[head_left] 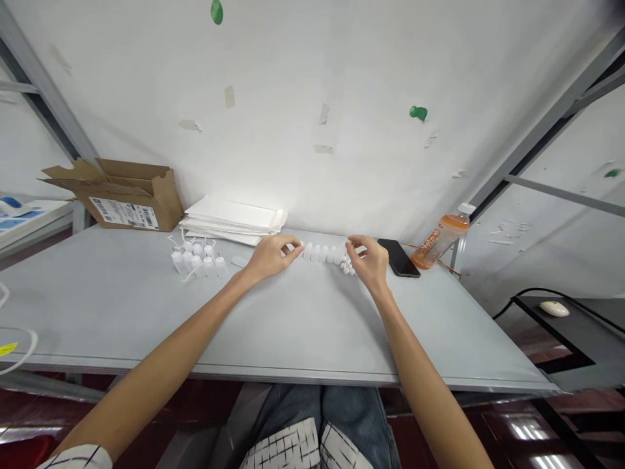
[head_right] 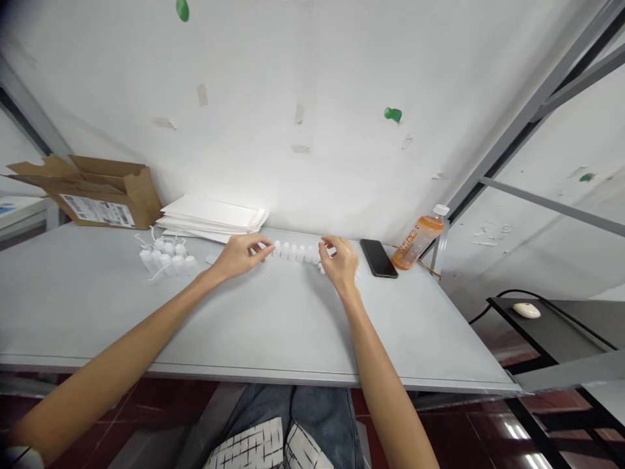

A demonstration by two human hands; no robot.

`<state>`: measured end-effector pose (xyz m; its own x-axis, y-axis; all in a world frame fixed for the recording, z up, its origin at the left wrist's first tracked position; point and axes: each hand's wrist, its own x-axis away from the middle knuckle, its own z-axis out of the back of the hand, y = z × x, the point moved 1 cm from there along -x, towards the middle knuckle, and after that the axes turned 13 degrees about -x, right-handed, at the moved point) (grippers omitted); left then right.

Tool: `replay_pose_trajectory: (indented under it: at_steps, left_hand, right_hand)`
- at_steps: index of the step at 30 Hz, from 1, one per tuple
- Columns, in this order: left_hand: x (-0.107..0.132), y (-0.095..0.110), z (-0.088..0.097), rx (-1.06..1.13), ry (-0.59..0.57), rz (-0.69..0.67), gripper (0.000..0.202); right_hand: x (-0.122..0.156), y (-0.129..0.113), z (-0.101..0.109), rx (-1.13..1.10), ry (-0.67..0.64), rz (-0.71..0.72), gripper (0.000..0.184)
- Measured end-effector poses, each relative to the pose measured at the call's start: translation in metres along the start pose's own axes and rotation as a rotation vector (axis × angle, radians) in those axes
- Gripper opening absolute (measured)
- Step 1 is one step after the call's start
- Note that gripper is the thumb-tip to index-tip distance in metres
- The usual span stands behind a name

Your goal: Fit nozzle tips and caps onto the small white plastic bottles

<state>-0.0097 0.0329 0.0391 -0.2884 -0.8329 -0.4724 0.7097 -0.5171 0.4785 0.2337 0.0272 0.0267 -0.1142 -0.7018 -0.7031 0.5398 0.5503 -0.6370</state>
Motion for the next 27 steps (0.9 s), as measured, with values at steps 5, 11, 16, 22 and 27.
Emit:
replay_pose_trajectory:
  at_steps: [5, 11, 16, 22, 27]
  left_hand:
    - [-0.003, -0.013, 0.015, -0.333, 0.024, -0.051, 0.022]
    - [-0.002, -0.019, 0.032, -0.518, -0.113, -0.047, 0.024]
    - [-0.001, -0.019, 0.042, -0.638, -0.224, -0.064, 0.033]
    - [0.000, -0.026, 0.047, -0.715, -0.411, -0.018, 0.042]
    - [0.006, -0.028, 0.048, -0.771, -0.522, 0.055, 0.046]
  right_hand:
    - [0.003, 0.015, 0.003, 0.256, -0.151, 0.069, 0.018]
    - [0.007, 0.020, -0.004, 0.367, -0.276, 0.077, 0.017]
    - [0.009, 0.022, -0.007, 0.416, -0.313, 0.089, 0.018]
    - [0.009, 0.020, -0.009, 0.445, -0.331, 0.078, 0.019]
    - [0.009, 0.016, -0.009, 0.452, -0.306, 0.058, 0.017]
